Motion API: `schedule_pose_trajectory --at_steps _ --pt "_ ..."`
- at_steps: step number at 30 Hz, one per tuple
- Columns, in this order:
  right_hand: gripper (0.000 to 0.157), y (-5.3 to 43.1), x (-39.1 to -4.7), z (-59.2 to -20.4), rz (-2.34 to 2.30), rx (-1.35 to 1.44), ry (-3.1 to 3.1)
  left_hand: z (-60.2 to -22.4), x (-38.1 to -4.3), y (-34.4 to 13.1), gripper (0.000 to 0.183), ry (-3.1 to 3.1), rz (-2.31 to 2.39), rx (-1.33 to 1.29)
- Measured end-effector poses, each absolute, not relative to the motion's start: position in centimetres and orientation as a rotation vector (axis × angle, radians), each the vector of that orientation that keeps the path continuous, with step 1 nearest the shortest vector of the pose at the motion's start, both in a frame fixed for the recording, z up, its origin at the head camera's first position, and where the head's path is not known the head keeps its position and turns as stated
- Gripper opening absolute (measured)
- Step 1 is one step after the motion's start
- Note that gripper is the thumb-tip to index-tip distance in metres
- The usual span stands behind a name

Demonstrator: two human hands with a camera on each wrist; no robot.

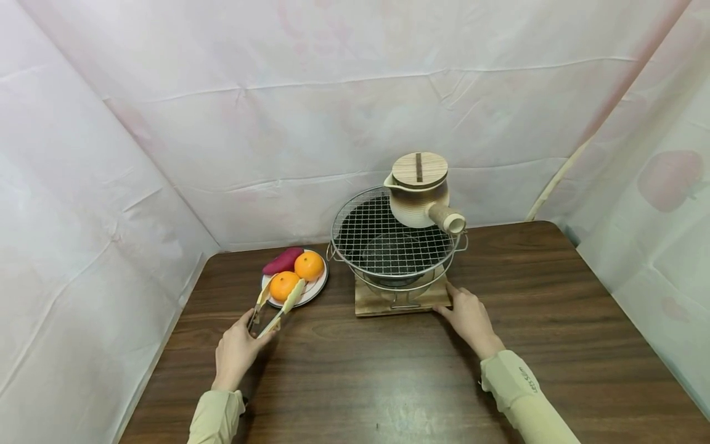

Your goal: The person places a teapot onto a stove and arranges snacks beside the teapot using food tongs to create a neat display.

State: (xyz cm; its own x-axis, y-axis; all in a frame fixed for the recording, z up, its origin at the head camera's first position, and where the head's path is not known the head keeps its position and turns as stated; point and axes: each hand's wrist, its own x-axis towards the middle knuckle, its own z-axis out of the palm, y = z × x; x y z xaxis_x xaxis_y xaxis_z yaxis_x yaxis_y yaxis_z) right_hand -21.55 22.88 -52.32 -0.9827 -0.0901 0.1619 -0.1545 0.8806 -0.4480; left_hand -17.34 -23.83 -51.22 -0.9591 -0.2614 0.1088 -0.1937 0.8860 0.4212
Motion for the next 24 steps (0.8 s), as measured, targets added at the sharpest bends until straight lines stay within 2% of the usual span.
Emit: schedule_pose_trajectory --at_steps 24 --pt "0.066 22.9 -21.5 -52.7 0.718 0.188 -2.890 -46.7 -18.0 -23.0 0.075 -2.834 -0.620 0.252"
